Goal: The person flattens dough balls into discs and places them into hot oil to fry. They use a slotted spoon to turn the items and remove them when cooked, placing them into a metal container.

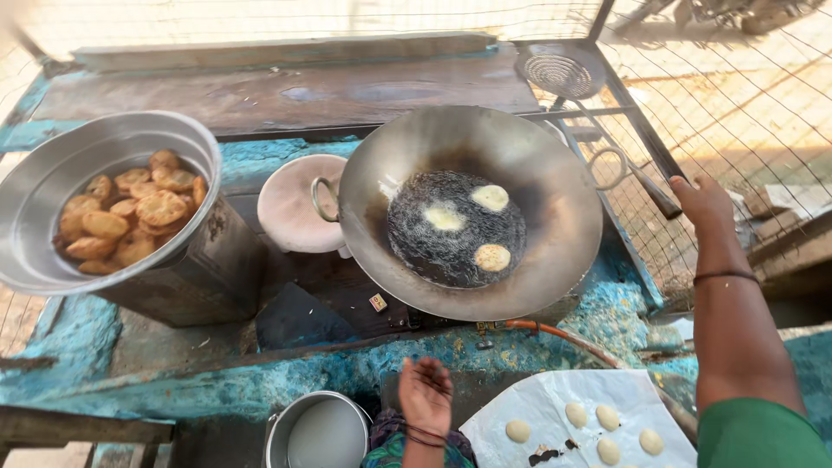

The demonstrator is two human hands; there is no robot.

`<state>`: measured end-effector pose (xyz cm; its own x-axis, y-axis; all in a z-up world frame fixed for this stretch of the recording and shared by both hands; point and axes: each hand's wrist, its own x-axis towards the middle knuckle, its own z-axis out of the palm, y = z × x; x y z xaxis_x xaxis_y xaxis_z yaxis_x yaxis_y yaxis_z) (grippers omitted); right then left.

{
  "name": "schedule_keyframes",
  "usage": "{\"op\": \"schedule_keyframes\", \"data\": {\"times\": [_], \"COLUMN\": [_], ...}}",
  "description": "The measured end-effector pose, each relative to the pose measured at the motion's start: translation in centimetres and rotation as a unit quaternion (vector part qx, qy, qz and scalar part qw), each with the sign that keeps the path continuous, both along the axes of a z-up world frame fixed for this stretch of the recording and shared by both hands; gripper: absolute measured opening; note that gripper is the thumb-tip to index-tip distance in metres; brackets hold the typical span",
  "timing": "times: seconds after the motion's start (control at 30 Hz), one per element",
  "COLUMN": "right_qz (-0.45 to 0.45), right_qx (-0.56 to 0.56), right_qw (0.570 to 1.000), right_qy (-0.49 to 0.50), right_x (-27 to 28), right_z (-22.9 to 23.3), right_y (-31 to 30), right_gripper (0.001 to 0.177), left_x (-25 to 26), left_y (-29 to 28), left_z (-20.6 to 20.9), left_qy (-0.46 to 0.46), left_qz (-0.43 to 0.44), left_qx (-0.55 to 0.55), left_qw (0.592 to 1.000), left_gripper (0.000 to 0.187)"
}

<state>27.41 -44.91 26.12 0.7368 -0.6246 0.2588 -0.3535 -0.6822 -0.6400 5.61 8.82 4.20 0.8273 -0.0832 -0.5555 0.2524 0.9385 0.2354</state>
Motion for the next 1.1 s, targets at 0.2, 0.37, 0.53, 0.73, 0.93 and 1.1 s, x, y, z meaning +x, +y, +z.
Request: {"op": "schedule_keyframes", "data": {"times": [0.2,0.37,0.53,0.73,0.93,1.1], "right_qz": [0.061,0.114,0.130,0.258,0.149,0.144], "right_qx": [0.446,0.454,0.477,0.644,0.434,0.294], "right_qw": [0.881,0.883,0.864,0.720,0.874,0.918], "right_qy": [0.145,-0.007,-0.102,-0.023,0.158,0.226], "right_x": [3.7,-2.4,-20.0,-34.5,-37.9,-36.9], "right_z": [1.7,9.5,8.3,3.6,3.0,0.0], "right_y": [2.8,6.3,16.7,25.1,24.6,25.6], "right_gripper": [0.033,0.026,0.022,0.029,0.028,0.028], "left_x": [1.6,-1.6,-4.4,-4.8,-5.9,-5.1], "left_y": [7.2,9.9,9.6,5.8,3.3,3.6], "left_z": [4.9,7.8,7.1,3.2,1.8,2.7], "left_qy": [-0.024,-0.026,-0.010,-0.060,-0.062,-0.077], "left_qz": [0.081,0.069,0.017,-0.045,-0.103,-0.096], "left_qx": [0.009,0.050,0.058,0.084,0.149,0.141], "left_qw": [0.996,0.996,0.998,0.994,0.981,0.982], "left_gripper": [0.041,0.039,0.041,0.040,0.040,0.039]}}
